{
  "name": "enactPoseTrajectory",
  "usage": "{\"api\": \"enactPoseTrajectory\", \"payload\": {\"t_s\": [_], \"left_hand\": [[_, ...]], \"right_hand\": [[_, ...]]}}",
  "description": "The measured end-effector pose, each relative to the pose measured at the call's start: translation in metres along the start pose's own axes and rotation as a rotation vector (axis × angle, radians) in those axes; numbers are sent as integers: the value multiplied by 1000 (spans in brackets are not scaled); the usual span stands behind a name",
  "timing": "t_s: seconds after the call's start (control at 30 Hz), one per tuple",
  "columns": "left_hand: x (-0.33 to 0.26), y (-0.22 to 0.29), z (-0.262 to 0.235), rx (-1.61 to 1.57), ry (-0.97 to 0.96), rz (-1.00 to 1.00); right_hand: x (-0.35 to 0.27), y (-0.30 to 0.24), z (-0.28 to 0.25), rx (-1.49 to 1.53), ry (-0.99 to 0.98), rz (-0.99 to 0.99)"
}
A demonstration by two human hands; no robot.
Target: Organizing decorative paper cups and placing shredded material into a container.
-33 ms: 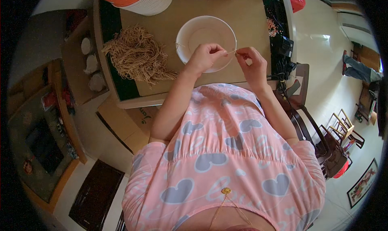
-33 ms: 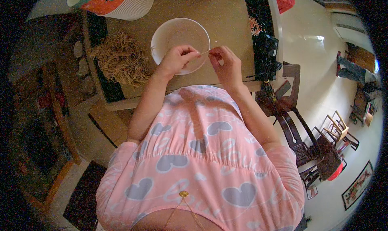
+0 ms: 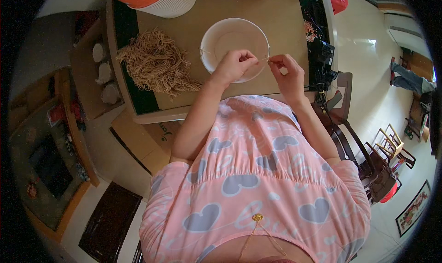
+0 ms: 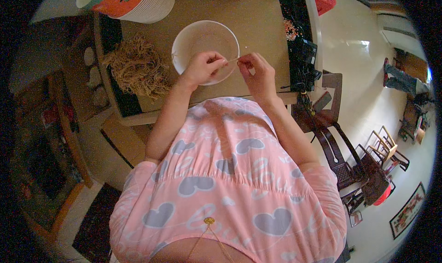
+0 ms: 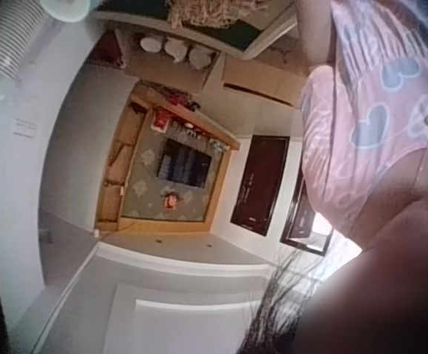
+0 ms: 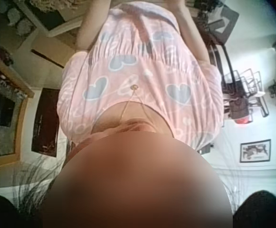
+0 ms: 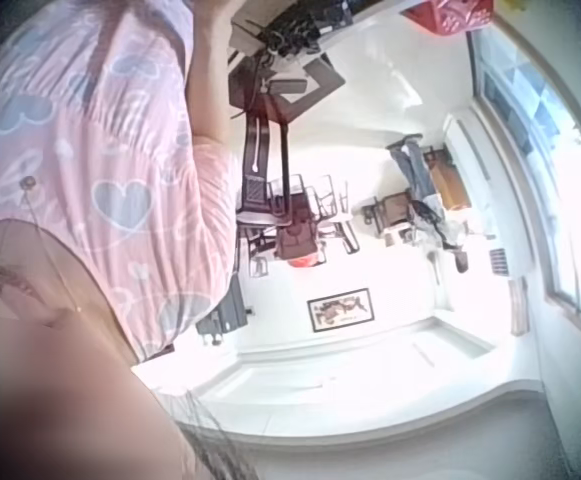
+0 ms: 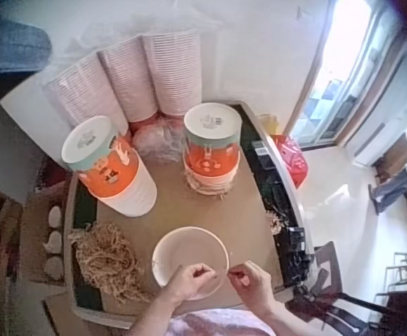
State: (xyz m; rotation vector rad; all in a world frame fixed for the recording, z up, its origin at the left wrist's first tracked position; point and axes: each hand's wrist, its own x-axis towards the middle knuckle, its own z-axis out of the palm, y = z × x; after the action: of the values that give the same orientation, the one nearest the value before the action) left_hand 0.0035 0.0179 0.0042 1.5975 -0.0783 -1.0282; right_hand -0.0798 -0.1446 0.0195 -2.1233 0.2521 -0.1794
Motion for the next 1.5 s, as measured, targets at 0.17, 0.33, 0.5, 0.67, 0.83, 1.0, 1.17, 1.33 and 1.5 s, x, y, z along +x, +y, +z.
{"api": "enactPoseTrajectory", "payload": {"t_s": [0.17,0.33,0.5,0.67,0.83,1.0,1.17,1.33,1.5], "left_hand": [[22,-10,15,-10,169,169],[33,-10,24,39,128,94],[43,-33,20,130,131,99],[25,-9,5,-280,-151,-300],[22,-1,1,-463,-258,-454],[23,-7,2,-581,-349,-498],[21,-15,1,-529,-348,-456],[21,-14,7,-549,-387,-558],[25,-30,9,-822,-511,-691]], "right_hand": [[-4,-3,4,72,-16,-43],[-5,-2,8,48,-30,-52],[-5,1,11,55,-25,-27],[-6,9,8,-5,-27,-52],[-7,0,4,-13,-9,-31],[-14,4,2,12,5,-32],[-22,-4,-2,-20,36,-141],[-32,8,7,-12,36,-99],[-34,13,14,-64,46,-159]]}}
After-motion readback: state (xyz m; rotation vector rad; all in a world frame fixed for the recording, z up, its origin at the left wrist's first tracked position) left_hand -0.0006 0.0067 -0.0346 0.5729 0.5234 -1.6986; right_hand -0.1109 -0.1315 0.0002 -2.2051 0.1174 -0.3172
